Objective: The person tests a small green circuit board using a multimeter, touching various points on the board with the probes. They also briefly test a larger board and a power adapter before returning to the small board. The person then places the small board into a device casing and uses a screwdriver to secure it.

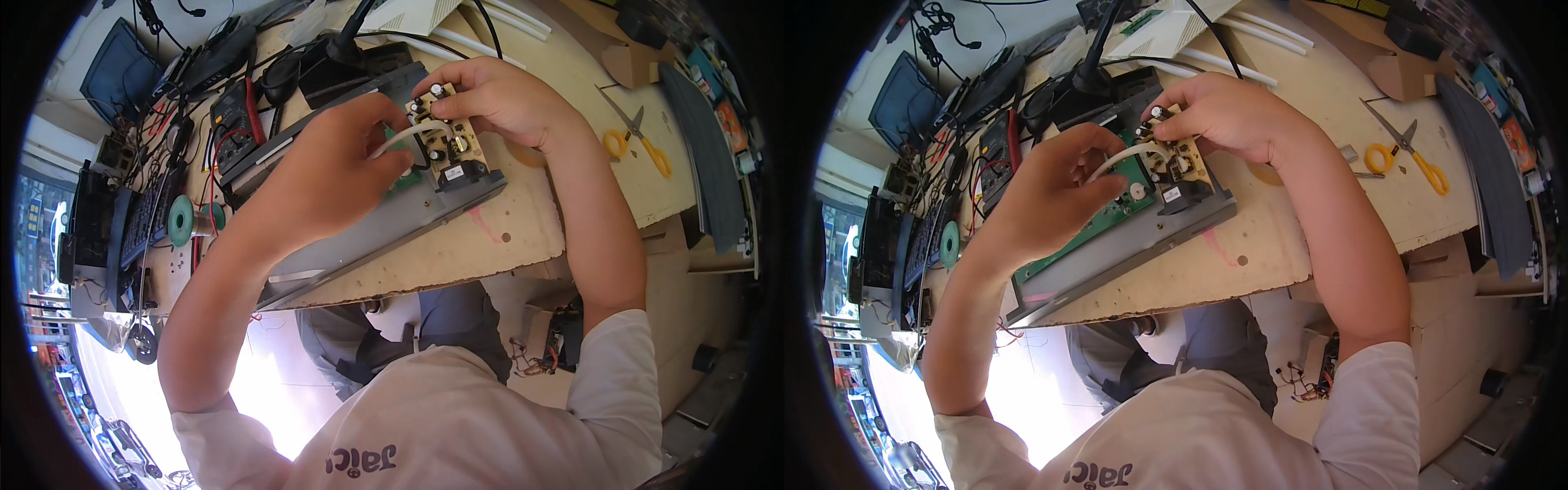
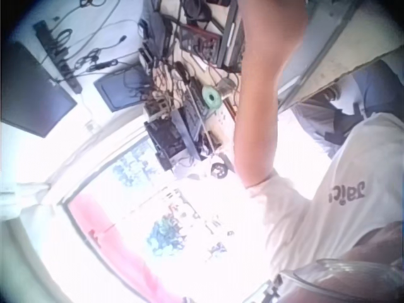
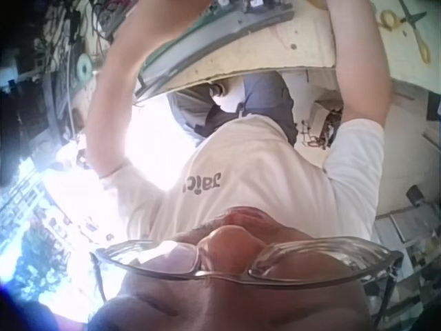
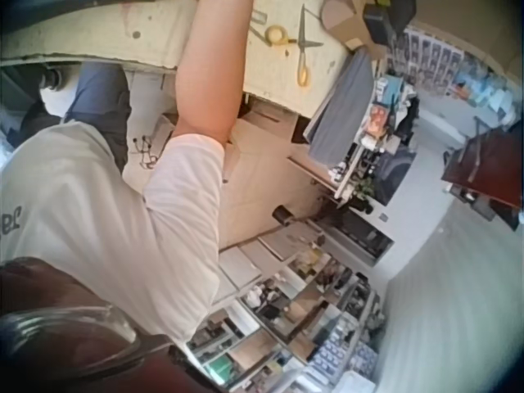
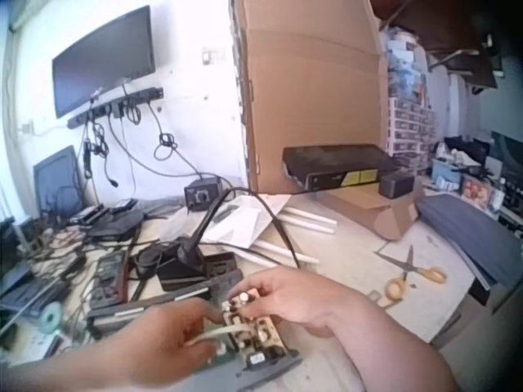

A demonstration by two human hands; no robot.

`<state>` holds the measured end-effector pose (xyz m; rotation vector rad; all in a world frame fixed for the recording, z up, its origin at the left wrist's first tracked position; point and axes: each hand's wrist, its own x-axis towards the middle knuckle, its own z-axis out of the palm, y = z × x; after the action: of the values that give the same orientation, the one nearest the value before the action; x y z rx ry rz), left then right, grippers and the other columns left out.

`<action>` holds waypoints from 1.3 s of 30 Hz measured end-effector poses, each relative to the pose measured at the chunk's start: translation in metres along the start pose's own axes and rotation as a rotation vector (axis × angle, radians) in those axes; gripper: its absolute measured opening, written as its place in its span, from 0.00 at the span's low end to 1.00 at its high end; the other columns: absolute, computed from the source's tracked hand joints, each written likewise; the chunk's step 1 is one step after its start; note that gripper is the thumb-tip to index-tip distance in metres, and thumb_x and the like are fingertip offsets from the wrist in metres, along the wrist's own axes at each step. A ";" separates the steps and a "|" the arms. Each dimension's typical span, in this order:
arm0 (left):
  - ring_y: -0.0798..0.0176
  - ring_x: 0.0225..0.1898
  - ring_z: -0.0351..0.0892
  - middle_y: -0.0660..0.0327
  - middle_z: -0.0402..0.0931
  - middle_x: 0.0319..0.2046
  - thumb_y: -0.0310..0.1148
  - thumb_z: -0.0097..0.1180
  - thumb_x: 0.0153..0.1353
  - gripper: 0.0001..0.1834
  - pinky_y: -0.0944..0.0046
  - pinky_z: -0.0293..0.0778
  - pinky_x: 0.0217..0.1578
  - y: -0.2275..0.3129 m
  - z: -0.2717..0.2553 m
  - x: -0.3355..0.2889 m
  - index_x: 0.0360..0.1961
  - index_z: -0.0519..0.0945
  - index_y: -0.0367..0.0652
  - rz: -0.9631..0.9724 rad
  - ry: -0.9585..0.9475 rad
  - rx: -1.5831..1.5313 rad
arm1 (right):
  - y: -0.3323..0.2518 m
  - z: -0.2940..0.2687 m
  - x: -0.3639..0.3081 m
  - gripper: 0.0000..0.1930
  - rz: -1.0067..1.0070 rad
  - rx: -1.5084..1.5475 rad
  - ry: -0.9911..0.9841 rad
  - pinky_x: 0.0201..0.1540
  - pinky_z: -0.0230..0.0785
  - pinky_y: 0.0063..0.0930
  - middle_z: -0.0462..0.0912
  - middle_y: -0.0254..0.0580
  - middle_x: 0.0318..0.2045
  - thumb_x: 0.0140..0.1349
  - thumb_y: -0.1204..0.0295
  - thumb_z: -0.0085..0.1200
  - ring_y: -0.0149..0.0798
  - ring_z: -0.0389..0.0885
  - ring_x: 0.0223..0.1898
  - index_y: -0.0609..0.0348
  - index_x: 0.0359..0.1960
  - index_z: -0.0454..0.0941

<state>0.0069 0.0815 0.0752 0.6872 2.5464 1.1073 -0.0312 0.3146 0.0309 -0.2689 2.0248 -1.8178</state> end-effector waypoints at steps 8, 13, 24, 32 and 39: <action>0.69 0.32 0.74 0.60 0.79 0.34 0.23 0.60 0.63 0.10 0.65 0.72 0.36 -0.028 0.021 0.009 0.45 0.78 0.37 0.246 0.090 0.185 | 0.000 0.002 0.002 0.16 0.007 -0.174 0.041 0.40 0.72 0.19 0.83 0.33 0.38 0.63 0.78 0.60 0.25 0.80 0.38 0.63 0.54 0.81; 0.72 0.34 0.74 0.62 0.82 0.40 0.20 0.62 0.61 0.14 0.68 0.73 0.38 -0.032 0.028 0.010 0.46 0.75 0.38 -0.049 -0.002 -0.100 | 0.008 0.008 0.006 0.15 -0.003 -0.396 0.172 0.37 0.71 0.21 0.84 0.34 0.37 0.64 0.80 0.59 0.25 0.80 0.36 0.66 0.52 0.82; 0.75 0.34 0.71 0.64 0.81 0.35 0.20 0.64 0.61 0.10 0.70 0.70 0.37 -0.026 0.035 0.006 0.42 0.76 0.38 -0.038 0.010 -0.228 | 0.002 0.005 0.004 0.14 0.048 -0.261 0.102 0.36 0.72 0.21 0.84 0.33 0.35 0.65 0.80 0.59 0.25 0.79 0.34 0.66 0.52 0.83; 0.78 0.32 0.70 0.67 0.80 0.31 0.22 0.62 0.64 0.05 0.73 0.67 0.33 -0.026 0.028 -0.004 0.39 0.78 0.37 -0.054 0.064 -0.181 | -0.003 0.011 0.000 0.15 0.138 -0.360 0.036 0.29 0.72 0.22 0.83 0.34 0.34 0.66 0.79 0.59 0.26 0.77 0.27 0.66 0.54 0.82; 0.75 0.32 0.76 0.64 0.81 0.32 0.20 0.62 0.65 0.07 0.71 0.70 0.32 -0.020 0.011 -0.025 0.43 0.78 0.36 0.005 0.058 -0.117 | -0.003 0.023 -0.007 0.12 0.096 -0.466 0.013 0.30 0.73 0.24 0.82 0.35 0.33 0.67 0.78 0.58 0.27 0.78 0.28 0.64 0.51 0.83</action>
<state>0.0259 0.0630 0.0549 0.6408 2.5047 1.2842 -0.0153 0.2962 0.0339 -0.2841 2.4057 -1.2757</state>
